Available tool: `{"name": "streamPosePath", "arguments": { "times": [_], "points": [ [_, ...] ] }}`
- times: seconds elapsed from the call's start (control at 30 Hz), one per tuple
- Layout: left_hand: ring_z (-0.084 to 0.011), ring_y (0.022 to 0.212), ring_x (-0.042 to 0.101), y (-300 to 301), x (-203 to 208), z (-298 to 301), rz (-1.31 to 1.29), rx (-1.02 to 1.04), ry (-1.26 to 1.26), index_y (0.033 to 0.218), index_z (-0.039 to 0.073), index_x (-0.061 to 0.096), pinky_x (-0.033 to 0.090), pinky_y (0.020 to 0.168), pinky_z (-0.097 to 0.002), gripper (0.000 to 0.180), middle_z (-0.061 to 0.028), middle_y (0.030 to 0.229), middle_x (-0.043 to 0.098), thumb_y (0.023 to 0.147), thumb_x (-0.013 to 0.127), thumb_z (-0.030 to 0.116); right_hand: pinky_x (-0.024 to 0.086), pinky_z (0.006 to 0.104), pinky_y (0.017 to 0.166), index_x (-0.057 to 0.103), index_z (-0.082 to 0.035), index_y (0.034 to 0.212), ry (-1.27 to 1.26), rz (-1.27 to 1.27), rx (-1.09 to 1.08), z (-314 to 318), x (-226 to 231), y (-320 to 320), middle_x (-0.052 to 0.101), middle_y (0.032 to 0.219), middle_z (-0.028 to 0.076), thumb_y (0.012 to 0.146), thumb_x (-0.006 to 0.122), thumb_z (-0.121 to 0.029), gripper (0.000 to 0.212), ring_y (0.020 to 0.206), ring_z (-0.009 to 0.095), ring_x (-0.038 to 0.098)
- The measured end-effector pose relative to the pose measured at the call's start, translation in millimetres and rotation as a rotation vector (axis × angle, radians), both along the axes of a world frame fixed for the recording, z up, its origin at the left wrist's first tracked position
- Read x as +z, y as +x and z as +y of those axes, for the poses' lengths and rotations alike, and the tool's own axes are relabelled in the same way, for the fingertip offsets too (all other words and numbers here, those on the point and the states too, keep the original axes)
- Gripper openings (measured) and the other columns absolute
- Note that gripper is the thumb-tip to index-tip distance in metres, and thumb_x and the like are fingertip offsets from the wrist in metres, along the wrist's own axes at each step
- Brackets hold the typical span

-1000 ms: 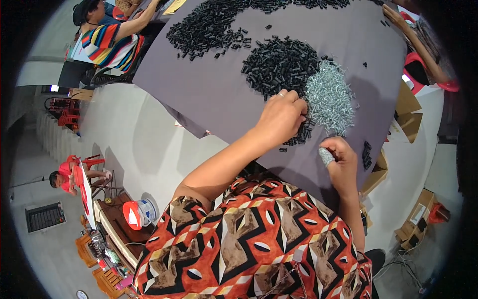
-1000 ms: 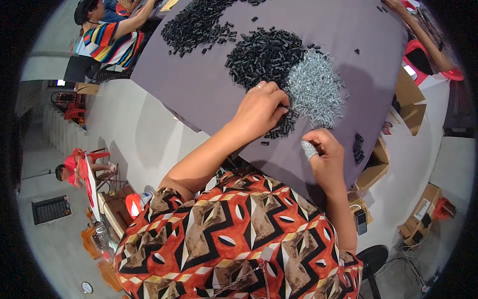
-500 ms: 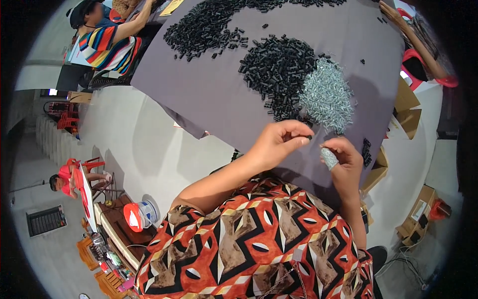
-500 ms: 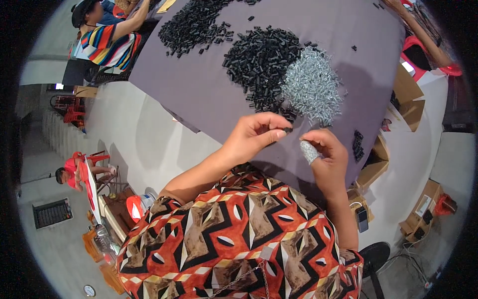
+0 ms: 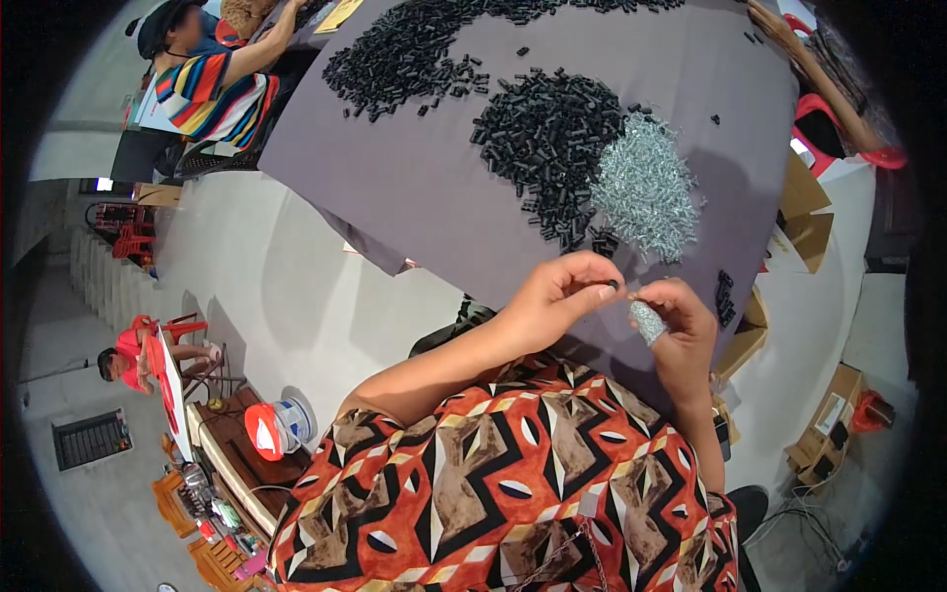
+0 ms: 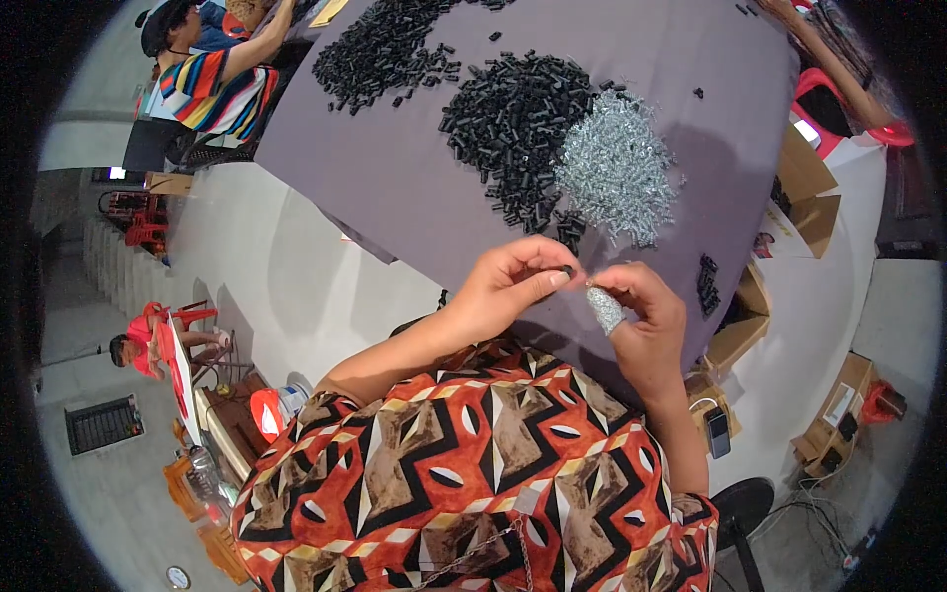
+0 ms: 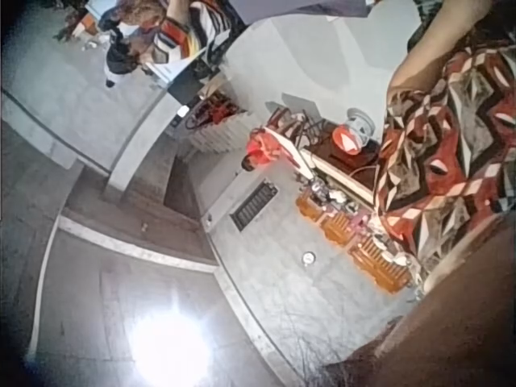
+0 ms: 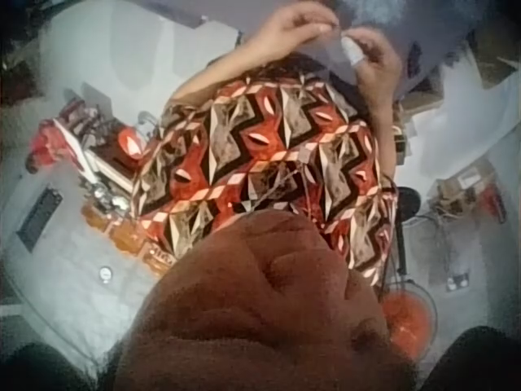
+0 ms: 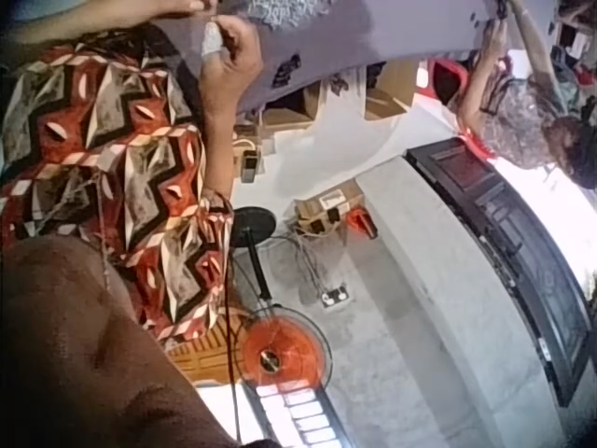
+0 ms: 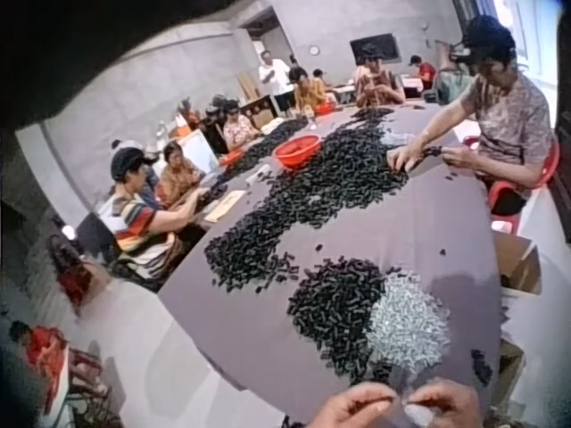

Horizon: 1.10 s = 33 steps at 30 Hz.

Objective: Assembling small silver and black components together by hand.

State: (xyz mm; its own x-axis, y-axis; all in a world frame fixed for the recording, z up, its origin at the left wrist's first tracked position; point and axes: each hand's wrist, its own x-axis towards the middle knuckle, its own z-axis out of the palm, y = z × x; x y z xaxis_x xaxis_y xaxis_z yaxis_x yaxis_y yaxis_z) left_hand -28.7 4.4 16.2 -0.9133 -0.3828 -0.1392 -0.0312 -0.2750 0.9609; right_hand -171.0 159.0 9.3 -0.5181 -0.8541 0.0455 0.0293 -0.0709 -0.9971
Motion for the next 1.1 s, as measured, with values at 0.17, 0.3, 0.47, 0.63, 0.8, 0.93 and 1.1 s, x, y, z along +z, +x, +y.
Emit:
{"name": "streamPosePath", "arguments": {
  "times": [0.17,0.3,0.47,0.63,0.8,0.93,1.1],
  "points": [
    [-0.0063,0.085,0.059,-2,1,1,-0.062,0.114,0.092,0.112,0.003,0.065,0.050,0.079,-0.0231,0.014,0.0006,0.098,0.066,0.099,0.063,0.006,0.053,0.0245,0.081,0.065,0.001,0.104,-0.007,0.006,-0.010,-1,1,3,0.065,0.098,0.005,0.083,0.066,0.010,0.023,0.091,0.011,0.064],
    [-0.0066,0.080,0.061,1,-9,4,-0.034,0.067,0.411,0.110,0.004,0.065,0.050,0.074,-0.0214,0.014,0.0001,0.094,0.066,0.097,0.065,0.006,0.052,0.0243,0.080,0.065,0.001,0.104,-0.009,-0.008,-0.006,-3,-4,7,0.065,0.097,0.005,0.084,0.067,0.009,0.022,0.090,0.010,0.064],
    [-0.0075,0.081,0.064,4,-7,3,-0.078,0.017,0.416,0.110,0.003,0.064,0.052,0.075,-0.0224,0.013,-0.0028,0.095,0.068,0.096,0.064,0.004,0.052,0.0241,0.078,0.066,0.000,0.104,-0.005,-0.013,-0.019,-4,-3,8,0.066,0.095,0.004,0.083,0.069,0.008,0.023,0.088,0.010,0.065],
    [-0.0087,0.079,0.064,13,0,2,-0.127,-0.083,-0.066,0.103,0.001,0.065,0.051,0.073,-0.0242,0.010,0.0002,0.091,0.070,0.093,0.063,0.000,0.052,0.0249,0.073,0.067,-0.001,0.100,0.088,0.089,0.063,-2,1,7,0.066,0.086,0.005,0.079,0.065,0.010,0.024,0.081,0.011,0.065],
    [-0.0067,0.080,0.061,25,13,-2,-0.189,-0.232,-0.469,0.106,0.000,0.068,0.050,0.072,-0.0244,0.012,-0.0011,0.091,0.068,0.097,0.065,0.007,0.049,0.0277,0.065,0.068,-0.002,0.096,0.166,0.215,0.172,2,8,5,0.065,0.083,0.007,0.076,0.067,0.009,0.023,0.072,0.017,0.063],
    [-0.0067,0.080,0.062,34,7,2,-0.296,-0.271,-0.263,0.110,0.000,0.067,0.051,0.072,-0.0231,0.014,-0.0010,0.092,0.069,0.099,0.063,0.008,0.049,0.0283,0.064,0.070,-0.003,0.096,0.065,0.227,0.214,-3,7,7,0.067,0.084,0.007,0.075,0.072,0.006,0.022,0.075,0.017,0.064],
    [-0.0104,0.083,0.068,42,-17,8,-0.232,-0.207,0.304,0.112,0.001,0.063,0.056,0.075,-0.0240,0.014,-0.0062,0.095,0.072,0.101,0.062,0.009,0.050,0.0296,0.066,0.070,-0.004,0.096,-0.002,0.219,0.212,-5,8,16,0.069,0.087,0.009,0.075,0.073,0.007,0.024,0.078,0.021,0.066]
  ]
}}
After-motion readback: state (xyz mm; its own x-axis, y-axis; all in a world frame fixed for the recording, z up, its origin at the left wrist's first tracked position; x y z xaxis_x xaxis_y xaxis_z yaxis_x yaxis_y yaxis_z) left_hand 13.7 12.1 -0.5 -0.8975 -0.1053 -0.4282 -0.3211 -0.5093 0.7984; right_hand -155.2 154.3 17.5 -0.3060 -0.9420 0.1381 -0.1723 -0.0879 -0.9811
